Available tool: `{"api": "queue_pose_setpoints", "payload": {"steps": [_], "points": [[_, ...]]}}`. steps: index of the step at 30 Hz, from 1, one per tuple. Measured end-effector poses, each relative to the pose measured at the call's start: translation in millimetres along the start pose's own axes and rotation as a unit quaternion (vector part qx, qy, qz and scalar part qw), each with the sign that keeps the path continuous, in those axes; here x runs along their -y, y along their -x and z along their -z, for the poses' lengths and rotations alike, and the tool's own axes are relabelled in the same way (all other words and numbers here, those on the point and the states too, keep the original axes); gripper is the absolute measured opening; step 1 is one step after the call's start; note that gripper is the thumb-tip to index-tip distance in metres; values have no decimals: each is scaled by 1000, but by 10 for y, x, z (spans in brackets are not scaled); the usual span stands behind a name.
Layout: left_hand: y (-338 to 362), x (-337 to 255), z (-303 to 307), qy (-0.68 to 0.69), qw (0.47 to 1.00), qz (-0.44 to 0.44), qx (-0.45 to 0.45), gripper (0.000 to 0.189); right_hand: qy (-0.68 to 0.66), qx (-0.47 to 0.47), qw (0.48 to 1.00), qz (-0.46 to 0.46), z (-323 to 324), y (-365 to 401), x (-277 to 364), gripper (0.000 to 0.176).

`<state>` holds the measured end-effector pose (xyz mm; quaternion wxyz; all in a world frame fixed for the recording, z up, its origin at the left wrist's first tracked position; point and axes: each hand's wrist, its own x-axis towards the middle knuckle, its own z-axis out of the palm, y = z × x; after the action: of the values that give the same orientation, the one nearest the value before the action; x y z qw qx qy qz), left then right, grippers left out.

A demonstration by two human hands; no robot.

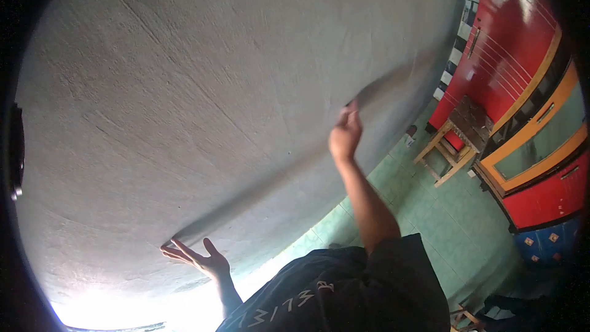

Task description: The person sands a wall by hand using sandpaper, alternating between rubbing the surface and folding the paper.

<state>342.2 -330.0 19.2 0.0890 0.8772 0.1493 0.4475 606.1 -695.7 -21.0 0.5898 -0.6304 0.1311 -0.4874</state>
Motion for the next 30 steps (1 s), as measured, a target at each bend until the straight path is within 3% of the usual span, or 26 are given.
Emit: {"api": "queue_pose_setpoints", "payload": {"steps": [1,2,3,4,5,6,8,10,11,12,14,16,18,19,20,21,22,24,26,28,30], "points": [[-13,-15,-31,-4,1000,1,-4,85,-23,97,993,-67,39,237,472,41],[-4,-11,-30,-12,1000,0,-6,87,31,145,988,-44,47,583,649,36],[5,-13,-39,-18,1000,1,-10,89,-20,162,987,-8,7,1047,673,25],[-2,-30,-75,-22,1000,0,-14,90,-10,221,967,124,42,1417,642,22],[-6,-34,-109,-25,999,-1,-20,91,15,323,913,250,130,1590,690,24],[2,-14,-131,-25,1000,1,-13,95,10,374,883,282,184,1470,959,20],[25,49,-148,-30,1000,7,-2,102,8,284,920,271,170,1375,587,21],[36,91,-161,-62,998,-17,17,108,37,157,969,189,131,822,467,11],[39,99,-165,-77,996,-26,27,111,84,137,978,131,159,501,308,7],[31,85,-175,-78,996,-28,28,113,107,129,982,-83,183,161,304,16],[23,49,-179,-79,996,-31,29,117,70,88,972,-204,205,-341,49,27],[8,40,-205,-84,996,-33,30,116,-99,8,986,-131,0,-81,220,33],[37,67,-175,-81,995,-28,43,117,26,164,984,-61,72,424,823,39],[54,79,-158,-86,995,-30,46,117,37,186,981,-50,66,785,1031,33],[64,96,-149,-90,994,-34,49,117,-32,217,974,50,48,1194,860,25],[55,113,-141,-93,993,-40,52,117,44,268,935,228,106,1277,896,22],[50,123,-130,-88,993,-45,57,116,34,277,921,272,124,1238,918,13],[77,142,-72,-79,993,-54,72,116,31,184,964,191,98,1010,615,8],[97,171,-39,-49,994,-58,78,113,75,166,983,32,158,454,366,19],[120,208,0,-25,995,-60,78,109,-29,48,991,-121,98,-136,-450,28],[139,222,3,-3,995,-61,73,104,-8,72,978,-194,205,-208,-638,32]]}}
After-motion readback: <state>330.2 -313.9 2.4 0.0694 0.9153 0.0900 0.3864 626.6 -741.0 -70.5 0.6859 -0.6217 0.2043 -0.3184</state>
